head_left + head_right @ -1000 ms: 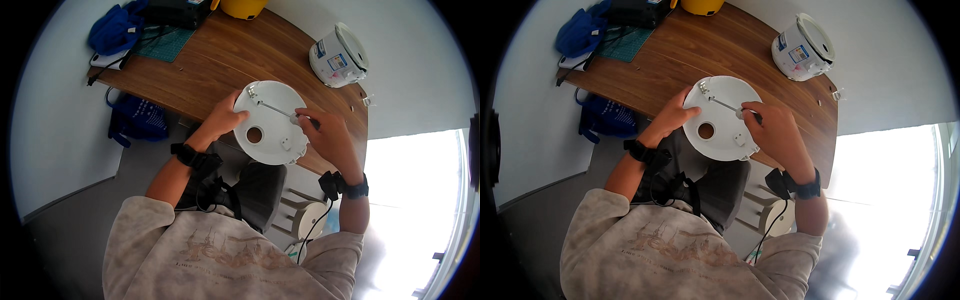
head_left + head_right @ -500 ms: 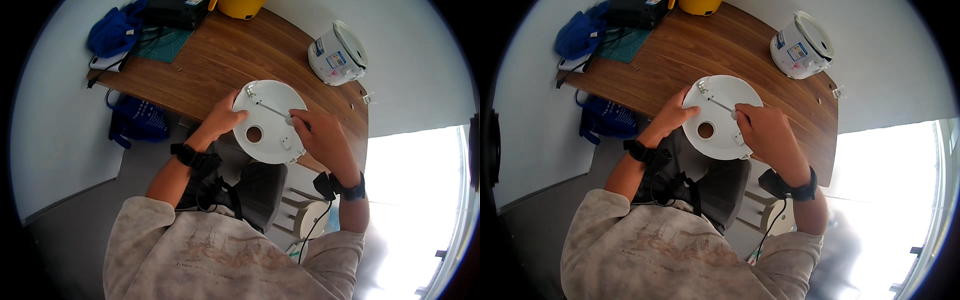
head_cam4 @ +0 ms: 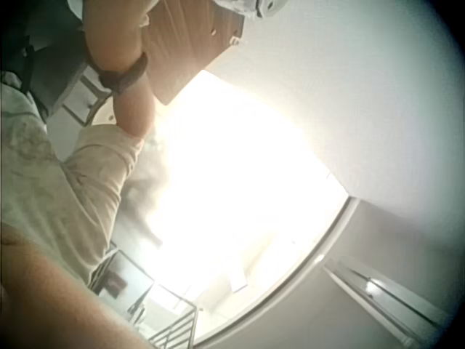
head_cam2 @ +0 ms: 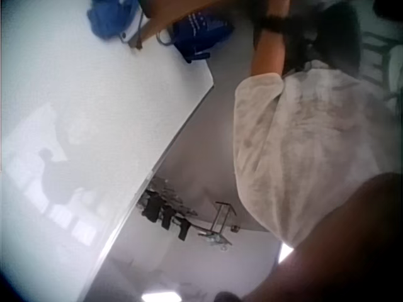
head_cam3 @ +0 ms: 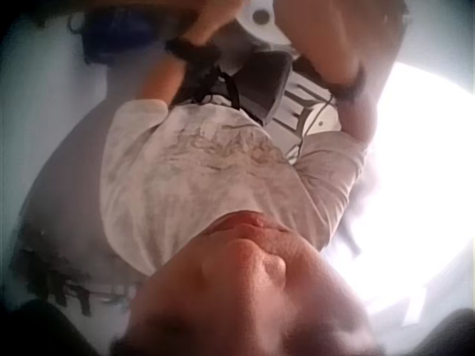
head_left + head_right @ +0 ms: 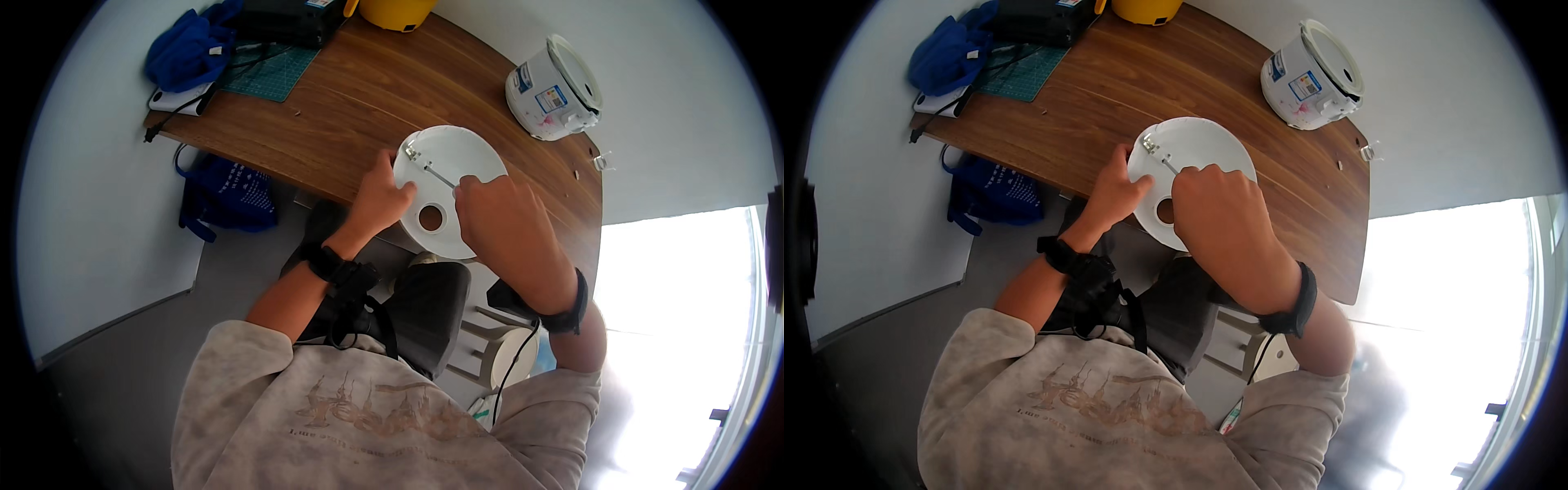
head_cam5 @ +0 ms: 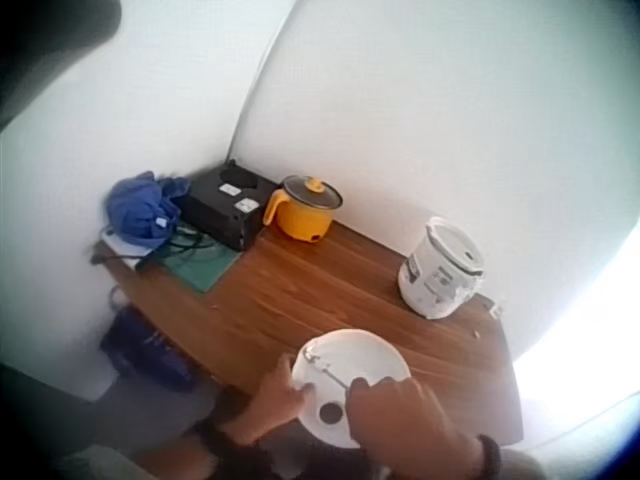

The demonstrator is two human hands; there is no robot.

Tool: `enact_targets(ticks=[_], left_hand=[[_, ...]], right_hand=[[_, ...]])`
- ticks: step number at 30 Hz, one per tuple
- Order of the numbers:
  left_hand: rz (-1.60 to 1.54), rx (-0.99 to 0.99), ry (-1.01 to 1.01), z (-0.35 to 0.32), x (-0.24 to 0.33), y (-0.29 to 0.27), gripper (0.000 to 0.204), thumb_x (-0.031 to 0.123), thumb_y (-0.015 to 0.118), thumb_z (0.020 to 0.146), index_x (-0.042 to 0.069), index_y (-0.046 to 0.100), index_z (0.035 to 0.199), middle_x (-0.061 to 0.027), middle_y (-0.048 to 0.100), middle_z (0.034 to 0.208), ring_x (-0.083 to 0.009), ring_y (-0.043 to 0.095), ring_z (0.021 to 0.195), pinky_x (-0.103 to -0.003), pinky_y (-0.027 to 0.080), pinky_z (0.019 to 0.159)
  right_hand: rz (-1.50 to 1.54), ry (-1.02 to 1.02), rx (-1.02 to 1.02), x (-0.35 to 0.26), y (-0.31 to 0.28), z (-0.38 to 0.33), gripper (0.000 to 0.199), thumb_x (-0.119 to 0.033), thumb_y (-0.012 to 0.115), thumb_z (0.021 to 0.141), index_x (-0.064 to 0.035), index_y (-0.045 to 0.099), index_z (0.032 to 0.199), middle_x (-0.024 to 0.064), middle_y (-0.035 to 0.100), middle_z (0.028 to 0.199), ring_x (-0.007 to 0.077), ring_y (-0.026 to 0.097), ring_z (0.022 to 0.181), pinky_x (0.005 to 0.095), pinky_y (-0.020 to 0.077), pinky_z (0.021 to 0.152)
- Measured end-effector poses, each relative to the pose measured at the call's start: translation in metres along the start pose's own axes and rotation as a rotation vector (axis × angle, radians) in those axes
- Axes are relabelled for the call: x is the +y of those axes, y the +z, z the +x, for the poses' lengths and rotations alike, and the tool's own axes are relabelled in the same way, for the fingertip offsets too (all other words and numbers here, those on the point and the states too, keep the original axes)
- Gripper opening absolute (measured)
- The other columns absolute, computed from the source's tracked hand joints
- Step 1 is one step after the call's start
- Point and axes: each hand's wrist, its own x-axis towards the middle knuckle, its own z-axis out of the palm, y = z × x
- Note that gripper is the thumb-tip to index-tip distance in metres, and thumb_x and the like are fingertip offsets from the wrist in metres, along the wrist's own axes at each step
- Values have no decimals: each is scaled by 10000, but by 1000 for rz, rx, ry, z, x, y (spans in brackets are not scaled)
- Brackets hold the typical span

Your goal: The person uses a screwdriver to remove screws from a white rice cooker and its lid, then wipes the table with a blue cloth. They continue to unscrew and remove small plastic components from the lid, placing them on the table.

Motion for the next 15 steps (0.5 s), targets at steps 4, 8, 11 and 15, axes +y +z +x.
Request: enact_targets(ticks=[4, 8, 11, 15], left_hand=[[-4, -3, 14, -2, 1, 3, 474, 129, 640, 851, -63, 456, 1243, -291, 671, 1113, -410, 681, 1025, -449, 528, 883], [9, -29, 25, -1, 0, 1, 488, 136, 644, 859, -77, 433, 1243, -301, 661, 1106, -418, 675, 1027, -460, 521, 890], [15, -68, 37, 0, -2, -1, 501, 145, 649, 874, -82, 408, 1250, -303, 650, 1116, -416, 669, 1041, -461, 512, 905], [7, -103, 37, 1, -2, -4, 505, 146, 648, 894, -81, 384, 1260, -304, 637, 1133, -410, 662, 1056, -459, 501, 921]], right_hand=[[-2, -25, 14, 2, 0, 0, 261, -230, 757, 832, 8, 689, 750, 193, 670, 696, 355, 702, 671, 422, 562, 591], [-1, -42, 6, 0, 0, 1, 242, -216, 755, 819, 6, 695, 745, 187, 670, 693, 349, 700, 672, 425, 550, 582], [-48, -72, 32, 1, 2, 5, 213, -198, 763, 789, -4, 698, 732, 173, 665, 665, 336, 695, 641, 410, 540, 560], [-121, -89, 89, 6, 6, 9, 154, -181, 769, 749, -41, 709, 724, 147, 648, 609, 314, 692, 605, 379, 531, 540]])
